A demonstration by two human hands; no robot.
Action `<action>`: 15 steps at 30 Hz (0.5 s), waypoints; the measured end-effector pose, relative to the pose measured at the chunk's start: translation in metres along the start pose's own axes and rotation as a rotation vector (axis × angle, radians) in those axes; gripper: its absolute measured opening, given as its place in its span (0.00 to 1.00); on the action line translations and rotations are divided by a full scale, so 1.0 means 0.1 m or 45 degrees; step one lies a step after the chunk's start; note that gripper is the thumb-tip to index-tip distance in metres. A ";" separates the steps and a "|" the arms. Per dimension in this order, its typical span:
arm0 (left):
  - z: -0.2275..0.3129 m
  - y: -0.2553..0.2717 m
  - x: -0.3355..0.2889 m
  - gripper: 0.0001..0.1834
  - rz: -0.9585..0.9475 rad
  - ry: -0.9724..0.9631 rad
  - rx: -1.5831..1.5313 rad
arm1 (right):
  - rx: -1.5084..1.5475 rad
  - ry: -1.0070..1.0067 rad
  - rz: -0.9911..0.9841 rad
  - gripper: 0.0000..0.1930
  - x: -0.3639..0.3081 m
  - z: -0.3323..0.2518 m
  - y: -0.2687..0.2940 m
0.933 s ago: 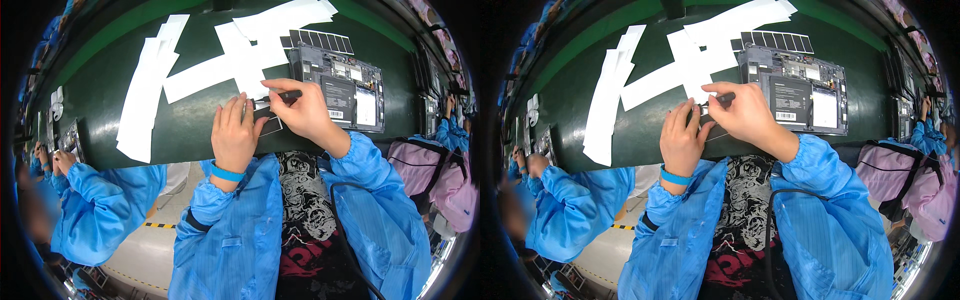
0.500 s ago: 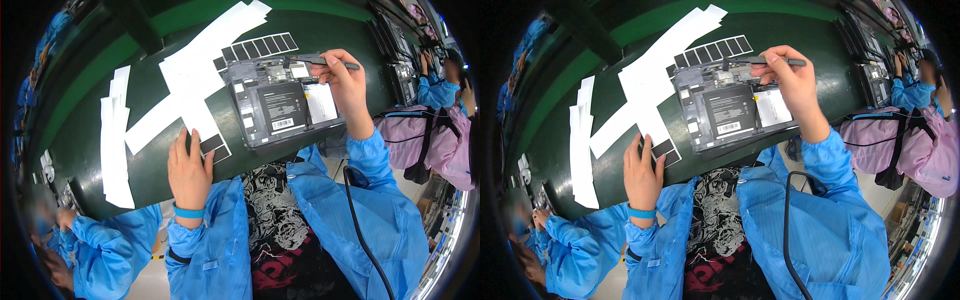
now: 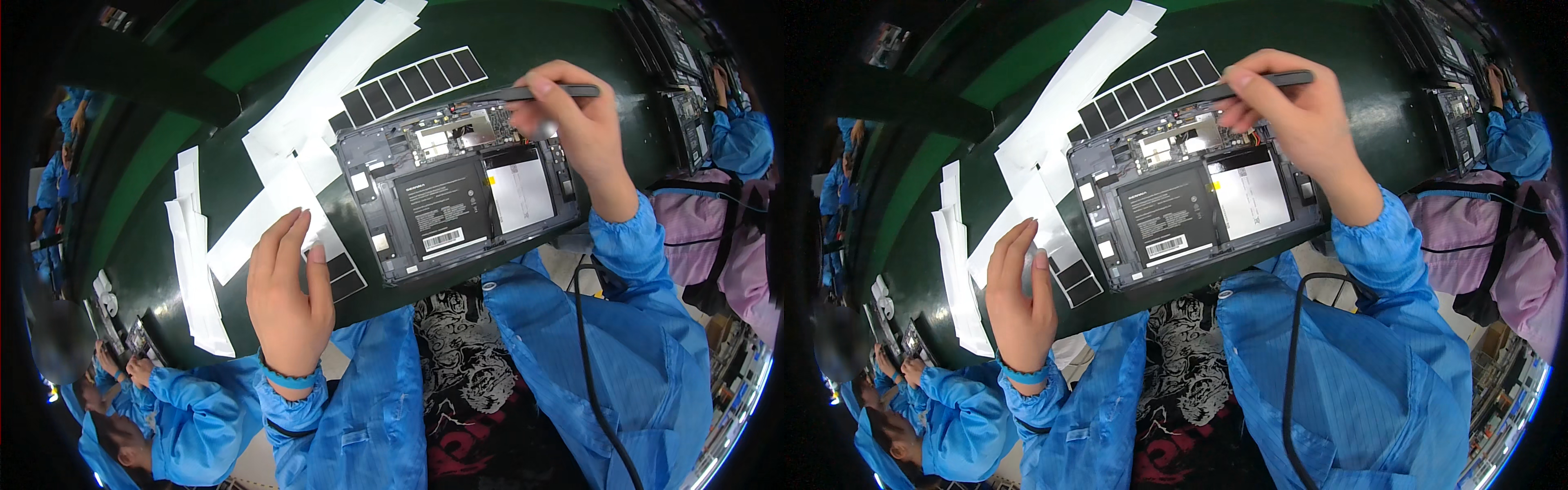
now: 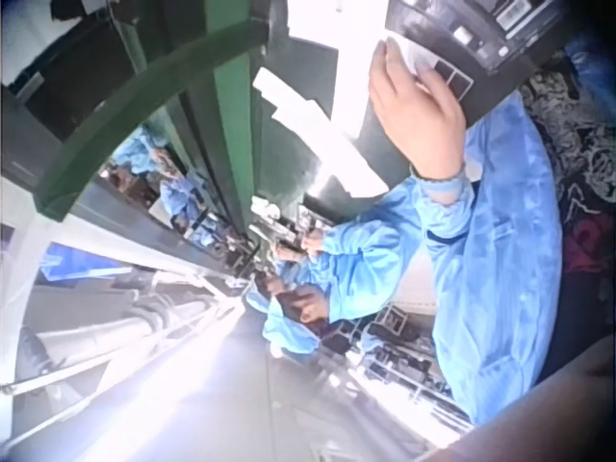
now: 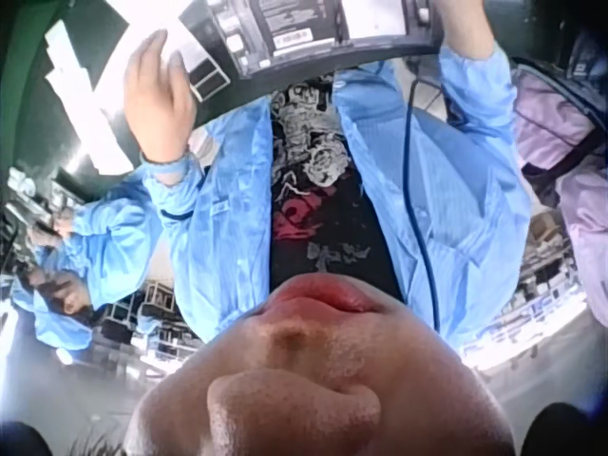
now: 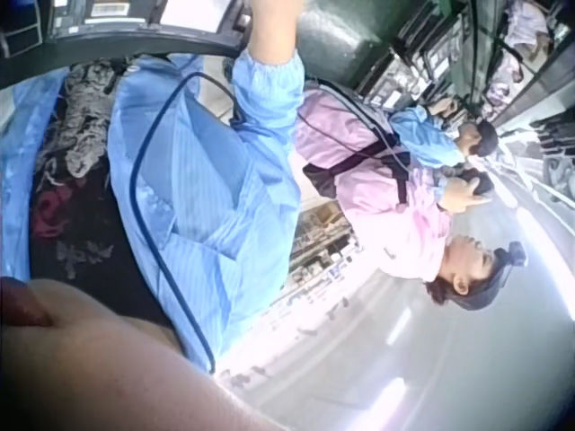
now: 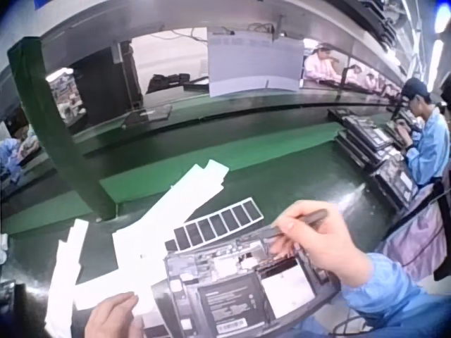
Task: The recorder is assembling the internal components of an electronic tablet on a factory line, using tweezers to position small parts.
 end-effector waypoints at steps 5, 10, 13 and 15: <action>0.10 -0.23 0.20 0.11 -0.049 0.070 -0.262 | 0.074 -0.196 0.081 0.09 -0.16 0.28 0.15; 0.12 -0.50 0.26 0.12 -0.074 0.040 -0.332 | 0.065 -0.283 0.062 0.08 -0.19 0.51 0.02; 0.12 -0.54 0.26 0.12 -0.044 0.025 -0.306 | 0.069 -0.290 0.050 0.07 -0.19 0.56 0.02; 0.10 -0.56 0.26 0.12 -0.059 0.037 -0.310 | 0.035 -0.227 0.038 0.07 -0.19 0.54 0.02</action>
Point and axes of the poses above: each hand's wrist, its own x-axis towards the middle knuckle, its own y-axis out of the back of the hand, z = x × y, the point moved 8 cm from there along x, towards the middle knuckle, and after that the axes turned 14 degrees about -x, right-handed, at the moved point
